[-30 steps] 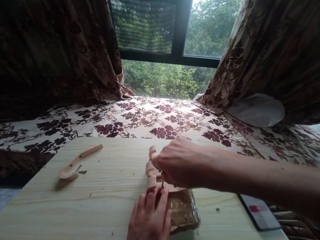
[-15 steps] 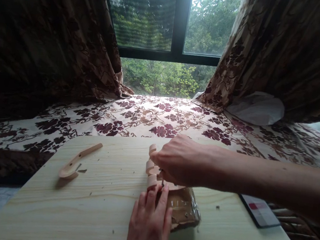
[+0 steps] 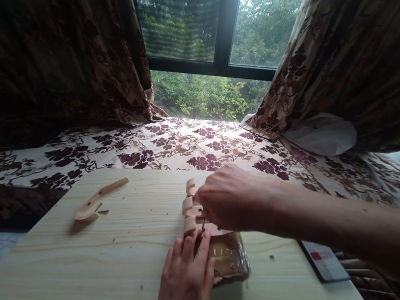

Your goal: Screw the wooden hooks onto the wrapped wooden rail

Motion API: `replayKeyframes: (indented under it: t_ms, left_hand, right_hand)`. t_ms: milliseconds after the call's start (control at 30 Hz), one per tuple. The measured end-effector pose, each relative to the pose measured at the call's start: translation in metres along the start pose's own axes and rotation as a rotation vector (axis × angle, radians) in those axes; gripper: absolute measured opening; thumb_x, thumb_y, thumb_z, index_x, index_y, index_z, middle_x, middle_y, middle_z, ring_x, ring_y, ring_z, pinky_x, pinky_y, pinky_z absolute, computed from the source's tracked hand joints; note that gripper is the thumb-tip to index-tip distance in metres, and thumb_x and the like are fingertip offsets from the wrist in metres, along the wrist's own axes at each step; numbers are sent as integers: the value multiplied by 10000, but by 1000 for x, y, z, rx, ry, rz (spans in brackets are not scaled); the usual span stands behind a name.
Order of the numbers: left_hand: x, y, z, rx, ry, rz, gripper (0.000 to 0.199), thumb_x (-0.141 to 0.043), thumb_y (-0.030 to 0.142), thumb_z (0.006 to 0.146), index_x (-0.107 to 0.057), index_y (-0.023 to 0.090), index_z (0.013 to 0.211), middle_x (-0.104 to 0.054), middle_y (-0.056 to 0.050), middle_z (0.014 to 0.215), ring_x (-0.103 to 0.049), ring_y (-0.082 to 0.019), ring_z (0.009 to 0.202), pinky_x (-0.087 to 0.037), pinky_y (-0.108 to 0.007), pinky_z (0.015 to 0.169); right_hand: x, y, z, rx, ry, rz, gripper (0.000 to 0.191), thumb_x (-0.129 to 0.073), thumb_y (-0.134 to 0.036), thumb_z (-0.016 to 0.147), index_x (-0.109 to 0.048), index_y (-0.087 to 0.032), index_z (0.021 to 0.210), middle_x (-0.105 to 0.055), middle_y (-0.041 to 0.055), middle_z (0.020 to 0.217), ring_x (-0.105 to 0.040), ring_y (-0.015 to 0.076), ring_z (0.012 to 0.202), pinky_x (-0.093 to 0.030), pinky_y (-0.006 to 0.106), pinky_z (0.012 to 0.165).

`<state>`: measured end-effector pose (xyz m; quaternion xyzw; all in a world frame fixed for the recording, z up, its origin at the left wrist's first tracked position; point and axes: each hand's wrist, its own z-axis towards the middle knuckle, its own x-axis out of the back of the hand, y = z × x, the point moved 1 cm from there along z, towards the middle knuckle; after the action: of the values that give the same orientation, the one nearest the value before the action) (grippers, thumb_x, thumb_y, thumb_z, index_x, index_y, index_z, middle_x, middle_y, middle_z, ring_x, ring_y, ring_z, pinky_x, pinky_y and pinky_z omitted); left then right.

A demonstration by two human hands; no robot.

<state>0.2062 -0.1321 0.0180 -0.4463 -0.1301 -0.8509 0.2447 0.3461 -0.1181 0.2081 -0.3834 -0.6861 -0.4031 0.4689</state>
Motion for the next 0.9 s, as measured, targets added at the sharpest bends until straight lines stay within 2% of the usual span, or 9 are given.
replayKeyframes:
  t_ms: [167,300,433,533,700,800,900]
  left_hand:
    - [1,1,3,8,20,-20,428,-493,205,871,-479,135,1293,-527,-115,1221,-512,-237,991,-504,-374,812]
    - [3,3,5,20,64,-37,373,-480,190,865,-537,129,1229,-540,-121,1177,-511,-239,976,-508,-369,783]
    - [4,3,6,30,65,-41,363,-473,187,866,-546,133,1218,-540,-118,1173,-508,-238,971,-509,-368,778]
    - [4,4,5,33,54,-43,380,-474,184,866,-530,133,1239,-539,-118,1176,-509,-235,960,-512,-364,768]
    - [4,4,5,26,56,-48,382,-479,180,864,-532,123,1239,-544,-121,1172,-506,-238,962,-516,-368,763]
    - [5,3,6,20,64,-48,377,-485,184,863,-539,119,1230,-555,-117,1165,-507,-238,949,-515,-375,757]
    - [4,3,6,11,59,-49,387,-484,184,865,-528,111,1243,-562,-115,1178,-509,-235,946,-510,-369,759]
  right_hand:
    - [8,-3,0,37,-65,24,125,-513,-104,827,-607,-149,757,-536,-2,592,-336,86,446,-243,272,442]
    - [2,-6,6,124,12,49,106,-534,-76,792,-605,-145,754,-559,6,652,-321,77,445,-244,274,438]
    - [-3,-8,11,71,11,39,98,-536,-117,793,-594,-144,719,-531,5,598,-328,89,435,-250,284,440]
    - [0,-9,11,44,15,34,92,-531,-143,810,-597,-140,746,-552,15,628,-337,90,440,-252,285,438]
    - [5,-10,7,75,2,57,122,-502,-71,811,-602,-133,841,-574,12,651,-348,84,446,-248,277,434]
    - [3,-9,7,106,48,61,126,-506,-52,797,-600,-135,812,-585,22,676,-349,83,460,-251,278,445]
    - [1,-8,9,50,39,47,92,-518,-105,805,-590,-146,766,-567,20,645,-331,89,452,-250,283,443]
